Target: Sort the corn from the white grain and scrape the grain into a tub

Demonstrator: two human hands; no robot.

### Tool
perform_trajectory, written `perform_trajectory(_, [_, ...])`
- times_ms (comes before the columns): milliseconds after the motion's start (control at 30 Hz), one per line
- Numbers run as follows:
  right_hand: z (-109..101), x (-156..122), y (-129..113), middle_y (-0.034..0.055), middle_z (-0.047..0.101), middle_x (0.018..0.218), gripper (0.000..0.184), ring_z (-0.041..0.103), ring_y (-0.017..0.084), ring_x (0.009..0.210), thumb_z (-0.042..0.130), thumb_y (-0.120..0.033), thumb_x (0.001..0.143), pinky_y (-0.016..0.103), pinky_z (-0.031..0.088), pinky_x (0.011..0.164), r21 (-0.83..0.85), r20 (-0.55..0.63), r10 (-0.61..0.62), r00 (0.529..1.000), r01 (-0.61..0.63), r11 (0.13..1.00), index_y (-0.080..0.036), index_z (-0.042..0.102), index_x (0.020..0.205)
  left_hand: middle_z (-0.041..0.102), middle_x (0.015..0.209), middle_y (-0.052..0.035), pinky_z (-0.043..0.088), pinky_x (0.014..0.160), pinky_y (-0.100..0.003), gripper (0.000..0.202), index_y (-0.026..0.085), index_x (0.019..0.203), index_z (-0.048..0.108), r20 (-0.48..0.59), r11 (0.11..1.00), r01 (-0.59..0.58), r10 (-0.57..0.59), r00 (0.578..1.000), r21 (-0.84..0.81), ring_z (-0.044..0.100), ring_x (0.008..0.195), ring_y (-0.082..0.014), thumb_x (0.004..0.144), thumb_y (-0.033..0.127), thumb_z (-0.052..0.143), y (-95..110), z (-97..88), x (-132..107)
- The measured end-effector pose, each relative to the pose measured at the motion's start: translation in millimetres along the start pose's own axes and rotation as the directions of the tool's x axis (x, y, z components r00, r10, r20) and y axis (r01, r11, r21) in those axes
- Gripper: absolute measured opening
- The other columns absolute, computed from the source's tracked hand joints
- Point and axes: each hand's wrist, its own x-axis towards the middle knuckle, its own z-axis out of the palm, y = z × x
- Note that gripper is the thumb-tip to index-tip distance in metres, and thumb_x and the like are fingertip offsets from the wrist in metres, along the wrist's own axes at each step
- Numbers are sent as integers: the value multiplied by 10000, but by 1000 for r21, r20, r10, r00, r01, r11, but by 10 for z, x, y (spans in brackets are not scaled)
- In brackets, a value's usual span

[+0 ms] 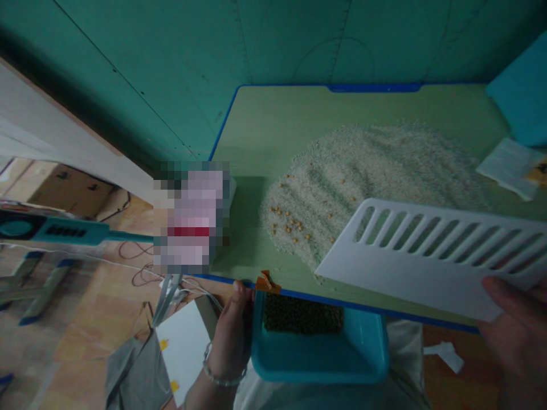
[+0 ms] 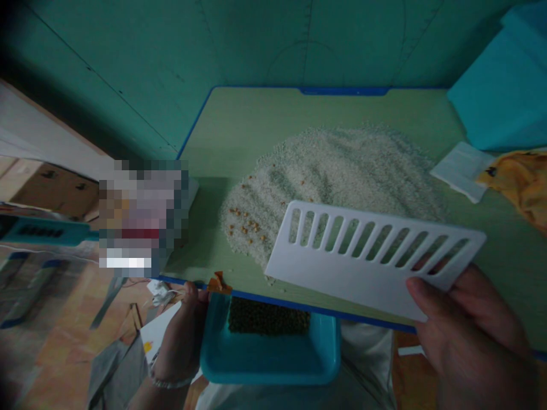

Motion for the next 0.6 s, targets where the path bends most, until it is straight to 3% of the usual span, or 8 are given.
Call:
perform_trajectory(133, [36,31,-37,10,662,1054,268,592,280,1008,666,-269,689,558,395,956,136,-57,95,994,-87,987,-335,655,949,655,467,3,507,461,-189,367,162,558,685,-29,1000,11,-11,1000,20,605,429,-129,428,485,799,0,4,-9])
perform_trajectory(267, [55,59,-35,-12,676,1006,237,570,247,1058,693,-265,671,497,282,1068,143,-72,88,993,-77,987,-336,663,895,700,545,-35,548,573,-263,416,149,606,693,-23,998,18,-17,1000,53,651,507,-184,429,512,788,8,14,-12])
perform_trajectory(433, [59,3,-4,37,672,1020,309,585,270,1028,699,-256,650,500,454,912,170,-49,117,992,-107,980,-305,666,954,699,546,-15,548,651,-295,417,158,701,707,-29,1000,6,-5,1000,10,664,555,-195,450,480,795,1,3,-6])
perform_trajectory(500, [58,-21,-1,41,675,1006,305,590,272,1017,704,-276,638,483,489,863,169,-57,123,991,-112,979,-302,672,940,716,586,-20,542,702,-305,452,159,789,711,-22,1000,-7,7,1000,-5,687,671,-220,479,479,784,-5,-5,-9])
perform_trajectory(600, [54,-46,-8,44,685,965,280,621,266,943,705,-312,634,452,515,819,126,-50,128,990,-121,985,-296,684,913,759,734,-80,537,756,-333,454,135,776,718,19,1000,3,-3,1000,18,682,828,-269,503,494,767,-6,-16,-13])
